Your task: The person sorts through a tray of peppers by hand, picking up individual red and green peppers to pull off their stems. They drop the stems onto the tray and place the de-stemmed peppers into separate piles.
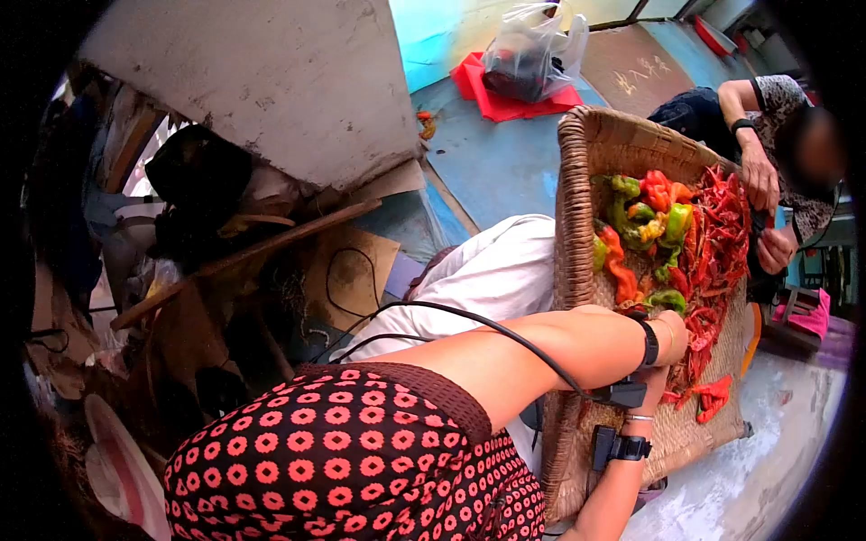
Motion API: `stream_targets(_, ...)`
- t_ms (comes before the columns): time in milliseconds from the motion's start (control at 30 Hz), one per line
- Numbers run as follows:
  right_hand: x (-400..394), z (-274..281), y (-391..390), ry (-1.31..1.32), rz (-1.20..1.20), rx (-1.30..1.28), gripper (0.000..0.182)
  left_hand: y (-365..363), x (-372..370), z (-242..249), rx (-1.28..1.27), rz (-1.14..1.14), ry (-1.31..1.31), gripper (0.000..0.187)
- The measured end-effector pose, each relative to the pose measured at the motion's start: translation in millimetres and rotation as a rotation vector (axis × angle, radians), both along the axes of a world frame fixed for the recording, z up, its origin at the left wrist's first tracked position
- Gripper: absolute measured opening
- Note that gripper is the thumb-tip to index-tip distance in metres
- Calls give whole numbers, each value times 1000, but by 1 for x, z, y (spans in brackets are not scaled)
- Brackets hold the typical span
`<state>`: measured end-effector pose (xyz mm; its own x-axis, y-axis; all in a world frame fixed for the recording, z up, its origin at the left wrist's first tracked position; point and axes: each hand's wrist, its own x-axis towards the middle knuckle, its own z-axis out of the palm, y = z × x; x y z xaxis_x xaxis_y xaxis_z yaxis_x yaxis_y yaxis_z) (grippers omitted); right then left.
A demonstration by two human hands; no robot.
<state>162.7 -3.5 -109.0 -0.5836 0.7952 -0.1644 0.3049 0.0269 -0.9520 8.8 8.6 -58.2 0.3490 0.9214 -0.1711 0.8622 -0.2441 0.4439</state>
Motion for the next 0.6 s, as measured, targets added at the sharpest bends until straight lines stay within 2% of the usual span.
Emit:
stream_targets(33,-1,-3,1,158,-65,-200,35,-2,3,2,38,20,-25,36)
stream_targets(67,-2,-4,4,239,-82,-269,34,-10,1,5,95,24,-6,33)
stream_targets(100,-9,8,-6,-50,15,109,33,-18,-5,9,167,17,10,30)
stream_targets(133,-21,12,-23,75,-10,220,30,-29,-11,16,191,73,-29,25)
stream_targets(167,-35,31,-32,-16,-46,91,26,-39,-18,24,216,120,-72,21)
stream_targets(200,-37,51,-34,-97,-91,-37,22,-46,-25,33,244,18,15,19)
stream_targets(233,-21,28,-21,-149,-58,190,28,-42,-22,26,281,43,-31,19)
stream_targets(267,-9,22,-17,-419,121,578,35,-38,-20,18,336,-3,3,18)
stream_targets(300,-22,58,-32,-491,171,711,40,-41,-22,21,349,48,-95,18)
stream_targets(333,-30,83,-39,-529,278,947,34,-36,-21,24,267,11,-57,21)
stream_targets(400,-20,95,-35,-487,243,821,25,-33,-21,23,358,-78,-73,15)
stream_targets(500,4,99,-25,-432,204,746,21,-27,-22,23,351,-179,-84,20)
stream_targets(600,20,96,-25,-102,-128,243,13,-27,-19,23,383,-223,-222,27)
